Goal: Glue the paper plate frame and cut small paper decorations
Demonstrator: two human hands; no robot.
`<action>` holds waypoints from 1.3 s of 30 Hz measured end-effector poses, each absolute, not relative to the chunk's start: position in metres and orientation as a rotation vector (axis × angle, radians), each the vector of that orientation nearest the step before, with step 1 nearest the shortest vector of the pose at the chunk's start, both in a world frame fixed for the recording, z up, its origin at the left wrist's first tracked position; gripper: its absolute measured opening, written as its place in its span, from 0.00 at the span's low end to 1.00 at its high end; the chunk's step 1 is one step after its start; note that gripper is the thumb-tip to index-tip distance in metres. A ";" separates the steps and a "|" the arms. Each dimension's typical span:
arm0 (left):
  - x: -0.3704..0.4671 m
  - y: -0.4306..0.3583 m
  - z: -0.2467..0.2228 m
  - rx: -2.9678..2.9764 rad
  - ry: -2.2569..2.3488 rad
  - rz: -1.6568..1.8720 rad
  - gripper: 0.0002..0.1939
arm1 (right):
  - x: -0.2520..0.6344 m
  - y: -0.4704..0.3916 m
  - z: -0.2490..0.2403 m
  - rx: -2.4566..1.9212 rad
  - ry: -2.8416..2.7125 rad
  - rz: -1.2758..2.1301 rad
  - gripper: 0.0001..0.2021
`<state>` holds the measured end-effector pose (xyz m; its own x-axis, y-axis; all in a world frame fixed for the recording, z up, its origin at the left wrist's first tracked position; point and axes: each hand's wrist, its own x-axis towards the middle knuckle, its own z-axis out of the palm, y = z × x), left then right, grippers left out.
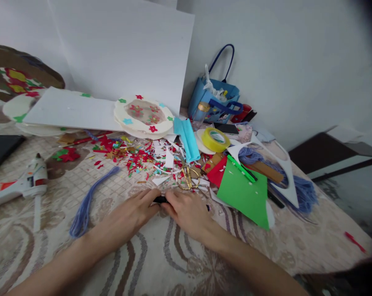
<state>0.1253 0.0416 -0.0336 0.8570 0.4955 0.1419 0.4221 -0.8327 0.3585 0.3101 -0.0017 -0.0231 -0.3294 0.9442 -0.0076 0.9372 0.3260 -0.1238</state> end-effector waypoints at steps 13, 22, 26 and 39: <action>0.120 0.054 -0.033 2.187 0.819 0.214 0.09 | 0.340 0.006 -0.022 -1.671 -2.297 0.548 0.10; 0.118 0.059 -0.036 2.276 1.007 0.324 0.14 | 0.340 0.006 -0.019 -1.688 -2.288 0.589 0.11; 0.121 0.054 -0.034 2.559 0.892 0.507 0.17 | 0.331 0.000 -0.019 -1.656 -2.345 0.594 0.10; 0.128 0.045 -0.028 2.989 0.840 0.160 0.07 | 0.320 -0.006 -0.016 -1.644 -2.553 0.408 0.10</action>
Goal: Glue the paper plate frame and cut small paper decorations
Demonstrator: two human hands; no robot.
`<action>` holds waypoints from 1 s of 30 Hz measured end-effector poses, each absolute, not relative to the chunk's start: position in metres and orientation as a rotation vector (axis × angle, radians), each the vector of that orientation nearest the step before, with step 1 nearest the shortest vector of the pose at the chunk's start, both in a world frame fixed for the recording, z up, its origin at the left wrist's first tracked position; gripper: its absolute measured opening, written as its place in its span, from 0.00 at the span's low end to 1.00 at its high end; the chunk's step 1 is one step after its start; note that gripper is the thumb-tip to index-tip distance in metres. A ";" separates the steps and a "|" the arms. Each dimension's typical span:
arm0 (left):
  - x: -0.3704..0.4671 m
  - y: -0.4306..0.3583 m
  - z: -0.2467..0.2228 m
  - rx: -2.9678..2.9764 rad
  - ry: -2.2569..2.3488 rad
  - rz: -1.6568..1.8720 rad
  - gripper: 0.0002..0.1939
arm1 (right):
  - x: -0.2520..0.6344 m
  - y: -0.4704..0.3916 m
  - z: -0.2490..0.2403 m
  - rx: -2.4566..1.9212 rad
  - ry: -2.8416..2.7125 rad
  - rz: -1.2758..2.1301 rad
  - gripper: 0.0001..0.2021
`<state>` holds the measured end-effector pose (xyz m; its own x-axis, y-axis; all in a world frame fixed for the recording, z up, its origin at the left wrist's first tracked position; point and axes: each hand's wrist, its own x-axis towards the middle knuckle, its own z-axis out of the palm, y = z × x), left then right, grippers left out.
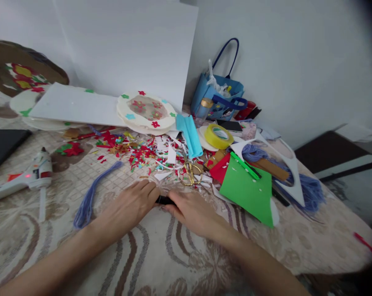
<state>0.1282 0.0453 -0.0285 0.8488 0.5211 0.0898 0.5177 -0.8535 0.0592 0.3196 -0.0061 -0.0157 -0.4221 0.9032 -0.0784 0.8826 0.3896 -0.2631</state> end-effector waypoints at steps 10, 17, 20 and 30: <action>0.125 0.045 0.001 2.855 0.841 -0.067 0.12 | 0.317 -0.007 -0.013 -1.525 -2.696 0.056 0.14; 0.115 0.054 -0.008 2.833 0.799 0.009 0.13 | 0.315 -0.004 -0.013 -1.456 -2.700 0.011 0.12; 0.115 0.056 -0.010 2.956 0.749 0.025 0.12 | 0.312 -0.006 -0.013 -1.531 -2.658 -0.004 0.10; 0.115 0.052 -0.016 3.193 0.620 0.290 0.10 | 0.319 -0.009 -0.016 -1.585 -2.500 0.522 0.11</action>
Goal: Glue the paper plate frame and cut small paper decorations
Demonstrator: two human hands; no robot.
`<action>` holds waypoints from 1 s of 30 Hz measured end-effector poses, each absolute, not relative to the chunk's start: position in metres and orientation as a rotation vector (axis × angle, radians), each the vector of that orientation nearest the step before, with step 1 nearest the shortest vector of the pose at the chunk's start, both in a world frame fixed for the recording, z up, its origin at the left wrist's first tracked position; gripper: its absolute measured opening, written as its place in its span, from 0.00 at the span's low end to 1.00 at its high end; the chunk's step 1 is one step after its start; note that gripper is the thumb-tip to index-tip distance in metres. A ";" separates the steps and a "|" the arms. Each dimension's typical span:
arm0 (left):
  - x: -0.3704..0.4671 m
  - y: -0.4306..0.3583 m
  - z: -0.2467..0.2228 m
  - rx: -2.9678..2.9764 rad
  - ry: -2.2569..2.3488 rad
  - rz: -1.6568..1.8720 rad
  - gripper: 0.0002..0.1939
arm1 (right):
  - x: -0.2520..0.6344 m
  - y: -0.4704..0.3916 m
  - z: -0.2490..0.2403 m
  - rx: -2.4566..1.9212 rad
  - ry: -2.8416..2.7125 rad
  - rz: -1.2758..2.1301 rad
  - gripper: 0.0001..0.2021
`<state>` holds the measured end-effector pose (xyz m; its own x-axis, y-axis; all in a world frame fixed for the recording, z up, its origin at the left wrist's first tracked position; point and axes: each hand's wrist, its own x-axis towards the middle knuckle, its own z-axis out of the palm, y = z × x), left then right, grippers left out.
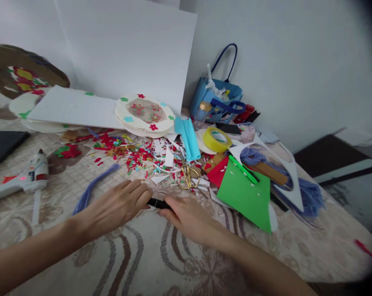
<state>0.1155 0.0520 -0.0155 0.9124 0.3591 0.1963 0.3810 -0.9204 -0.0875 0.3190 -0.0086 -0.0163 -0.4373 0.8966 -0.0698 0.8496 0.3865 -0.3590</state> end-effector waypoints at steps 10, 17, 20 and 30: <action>0.114 0.028 0.001 -2.878 -0.386 -0.065 0.06 | 0.326 -0.023 0.003 -1.312 -2.547 0.866 0.12; 0.110 0.024 0.010 -2.951 -0.372 -0.032 0.08 | 0.320 -0.035 0.000 -1.384 -2.654 0.530 0.13; 0.109 0.026 0.009 -3.003 -0.419 -0.032 0.09 | 0.319 -0.034 -0.004 -1.416 -2.666 0.400 0.14; 0.124 0.032 0.025 -3.409 -1.636 -0.615 0.22 | 0.326 0.000 -0.017 -1.008 -1.389 1.391 0.14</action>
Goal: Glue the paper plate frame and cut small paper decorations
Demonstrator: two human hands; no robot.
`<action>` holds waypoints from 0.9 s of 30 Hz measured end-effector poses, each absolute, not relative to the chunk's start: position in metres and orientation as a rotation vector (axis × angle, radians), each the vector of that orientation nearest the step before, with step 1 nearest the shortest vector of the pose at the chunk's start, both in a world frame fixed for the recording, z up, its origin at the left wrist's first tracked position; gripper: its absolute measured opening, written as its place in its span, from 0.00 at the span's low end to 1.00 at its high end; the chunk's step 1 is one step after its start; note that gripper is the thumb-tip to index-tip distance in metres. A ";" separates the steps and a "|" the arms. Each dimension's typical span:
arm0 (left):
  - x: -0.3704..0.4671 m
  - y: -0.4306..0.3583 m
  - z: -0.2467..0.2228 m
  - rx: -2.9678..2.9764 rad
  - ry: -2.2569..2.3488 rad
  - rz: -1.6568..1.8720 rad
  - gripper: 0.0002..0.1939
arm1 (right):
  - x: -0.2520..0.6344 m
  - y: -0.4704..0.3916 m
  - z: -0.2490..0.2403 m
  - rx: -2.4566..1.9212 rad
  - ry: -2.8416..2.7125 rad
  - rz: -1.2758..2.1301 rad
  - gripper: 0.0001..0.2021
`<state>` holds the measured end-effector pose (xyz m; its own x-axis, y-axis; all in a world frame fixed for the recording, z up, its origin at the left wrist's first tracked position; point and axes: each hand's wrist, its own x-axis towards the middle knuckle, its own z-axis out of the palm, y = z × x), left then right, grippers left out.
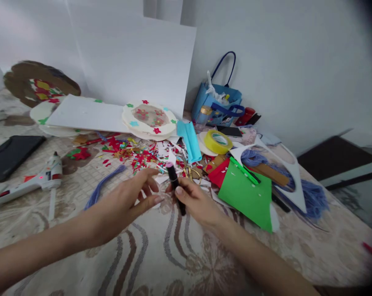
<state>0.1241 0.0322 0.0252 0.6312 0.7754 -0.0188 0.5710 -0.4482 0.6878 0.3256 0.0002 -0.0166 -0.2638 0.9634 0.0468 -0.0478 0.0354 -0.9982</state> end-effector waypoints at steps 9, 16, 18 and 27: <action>0.157 0.024 -0.004 2.505 1.207 0.224 0.12 | 0.322 0.001 -0.034 -0.701 -0.803 1.466 0.12; 0.136 0.032 0.004 3.116 1.132 0.074 0.07 | 0.383 0.015 -0.024 -0.583 -1.340 1.986 0.38; 0.133 0.032 0.001 3.171 1.015 0.119 0.07 | 0.390 0.017 -0.015 -0.588 -1.442 2.100 0.43; 0.126 0.020 0.007 3.240 0.486 0.373 0.08 | 0.340 -0.001 -0.002 -0.970 -1.345 2.399 0.21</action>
